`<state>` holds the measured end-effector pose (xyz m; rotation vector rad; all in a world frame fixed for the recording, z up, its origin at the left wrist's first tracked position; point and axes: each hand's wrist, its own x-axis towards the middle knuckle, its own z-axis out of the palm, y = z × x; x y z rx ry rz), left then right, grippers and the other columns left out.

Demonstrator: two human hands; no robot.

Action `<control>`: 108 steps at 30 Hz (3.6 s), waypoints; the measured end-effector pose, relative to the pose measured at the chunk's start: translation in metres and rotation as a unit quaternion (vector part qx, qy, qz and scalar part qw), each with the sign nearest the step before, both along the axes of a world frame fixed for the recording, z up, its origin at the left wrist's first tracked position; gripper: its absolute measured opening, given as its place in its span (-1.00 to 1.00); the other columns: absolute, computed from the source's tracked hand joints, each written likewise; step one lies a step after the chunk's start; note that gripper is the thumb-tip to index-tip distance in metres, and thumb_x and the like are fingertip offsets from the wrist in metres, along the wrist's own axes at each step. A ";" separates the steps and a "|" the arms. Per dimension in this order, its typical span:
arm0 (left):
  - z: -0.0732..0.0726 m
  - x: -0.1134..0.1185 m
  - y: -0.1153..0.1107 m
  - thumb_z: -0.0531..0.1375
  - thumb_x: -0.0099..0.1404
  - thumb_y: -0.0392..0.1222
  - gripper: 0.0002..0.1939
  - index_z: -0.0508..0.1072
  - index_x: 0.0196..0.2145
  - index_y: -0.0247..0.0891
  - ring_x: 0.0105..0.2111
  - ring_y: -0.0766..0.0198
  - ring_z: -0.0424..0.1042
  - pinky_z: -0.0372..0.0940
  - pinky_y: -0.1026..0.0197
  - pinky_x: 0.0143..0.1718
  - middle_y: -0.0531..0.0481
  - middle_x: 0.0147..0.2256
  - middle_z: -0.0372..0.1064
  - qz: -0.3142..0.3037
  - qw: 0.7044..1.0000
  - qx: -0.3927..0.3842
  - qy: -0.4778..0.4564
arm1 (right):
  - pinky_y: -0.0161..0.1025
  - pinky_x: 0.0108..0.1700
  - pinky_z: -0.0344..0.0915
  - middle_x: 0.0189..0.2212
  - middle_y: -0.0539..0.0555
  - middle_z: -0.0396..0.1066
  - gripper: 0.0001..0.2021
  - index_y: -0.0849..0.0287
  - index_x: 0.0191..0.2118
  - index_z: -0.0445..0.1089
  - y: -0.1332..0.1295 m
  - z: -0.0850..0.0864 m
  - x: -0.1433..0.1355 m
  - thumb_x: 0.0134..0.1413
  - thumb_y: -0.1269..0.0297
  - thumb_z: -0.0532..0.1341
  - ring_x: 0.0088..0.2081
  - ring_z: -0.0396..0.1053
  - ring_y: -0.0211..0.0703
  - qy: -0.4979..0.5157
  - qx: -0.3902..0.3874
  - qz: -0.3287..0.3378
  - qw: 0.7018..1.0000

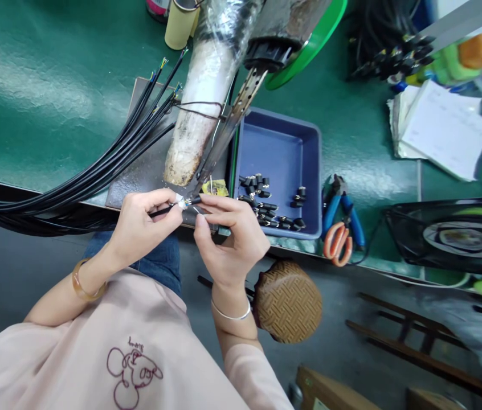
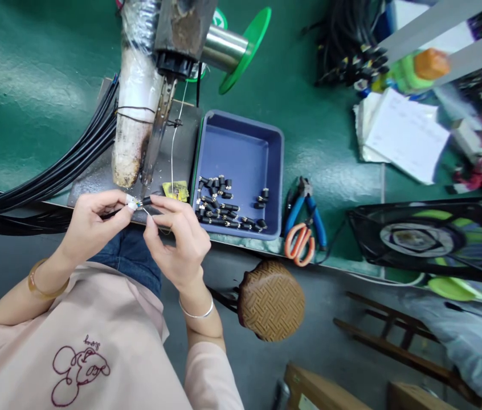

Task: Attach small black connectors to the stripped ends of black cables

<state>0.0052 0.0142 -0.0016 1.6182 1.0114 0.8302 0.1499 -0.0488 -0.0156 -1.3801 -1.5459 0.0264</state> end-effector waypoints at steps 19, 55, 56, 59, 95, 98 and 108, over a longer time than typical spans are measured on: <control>-0.001 -0.016 -0.021 0.23 0.34 -0.22 -0.87 0.54 -0.36 -0.27 -0.49 0.36 0.42 0.34 0.32 -0.40 0.00 -0.47 0.51 -0.003 0.984 0.175 -0.035 | -0.40 -0.58 0.15 -0.62 -0.14 0.28 -0.71 0.13 -0.42 0.32 -0.009 0.021 0.003 0.33 0.13 0.15 -0.64 0.23 -0.39 0.148 -0.172 0.072 0.971; -0.002 -0.028 -0.007 0.34 0.16 -0.16 -0.81 0.47 -0.49 -0.32 -0.59 0.45 0.28 0.24 0.38 -0.51 0.08 -0.60 0.36 -0.087 0.965 -0.198 -0.149 | -0.39 -0.65 0.13 -0.61 -0.17 0.31 -0.87 0.04 -0.09 0.46 -0.010 0.008 -0.012 0.28 0.30 0.21 -0.69 0.19 -0.40 0.072 0.045 0.019 0.996; -0.002 -0.025 -0.007 0.34 0.14 -0.16 -0.80 0.46 -0.50 -0.32 -0.59 0.44 0.28 0.24 0.37 -0.51 0.08 -0.60 0.35 -0.078 0.967 -0.194 -0.147 | -0.40 -0.67 0.12 -0.60 -0.18 0.32 -0.83 0.04 -0.03 0.43 -0.011 0.008 -0.012 0.30 0.31 0.18 -0.70 0.21 -0.40 0.103 0.078 0.001 0.992; -0.001 -0.018 -0.006 0.32 0.13 -0.16 -0.79 0.43 -0.53 -0.31 -0.60 0.45 0.23 0.21 0.37 -0.53 0.10 -0.61 0.31 -0.059 0.972 -0.175 -0.143 | -0.44 -0.69 0.18 -0.49 -0.14 0.47 -0.79 0.04 0.00 0.37 -0.014 0.008 -0.007 0.31 0.39 0.15 -0.69 0.32 -0.41 0.124 0.108 -0.041 0.985; 0.007 0.005 0.006 0.26 0.16 -0.22 -0.84 0.41 -0.53 -0.31 -0.55 0.43 0.26 0.24 0.36 -0.48 0.11 -0.57 0.30 0.018 0.986 -0.117 -0.116 | -0.19 -0.22 0.58 -0.22 0.05 0.57 -0.85 0.09 -0.33 0.33 0.003 -0.001 -0.003 0.13 0.48 0.28 -0.21 0.57 -0.16 -0.046 0.041 -0.037 0.997; 0.007 0.004 0.006 0.26 0.16 -0.21 -0.83 0.41 -0.52 -0.31 -0.54 0.42 0.27 0.25 0.36 -0.47 0.10 -0.57 0.30 0.018 0.987 -0.119 -0.107 | -0.20 -0.24 0.58 -0.23 0.05 0.57 -0.84 0.08 -0.33 0.31 0.002 0.000 -0.003 0.13 0.48 0.27 -0.22 0.57 -0.16 -0.056 0.041 -0.043 0.997; 0.004 0.002 0.004 0.23 0.13 -0.19 -0.86 0.41 -0.51 -0.30 -0.51 0.40 0.27 0.25 0.35 -0.43 0.08 -0.54 0.30 0.002 0.986 -0.136 -0.095 | -0.25 -0.20 0.53 -0.27 0.02 0.57 -0.82 0.10 -0.33 0.32 -0.001 -0.002 -0.001 0.09 0.53 0.28 -0.23 0.56 -0.20 -0.048 0.028 -0.016 0.998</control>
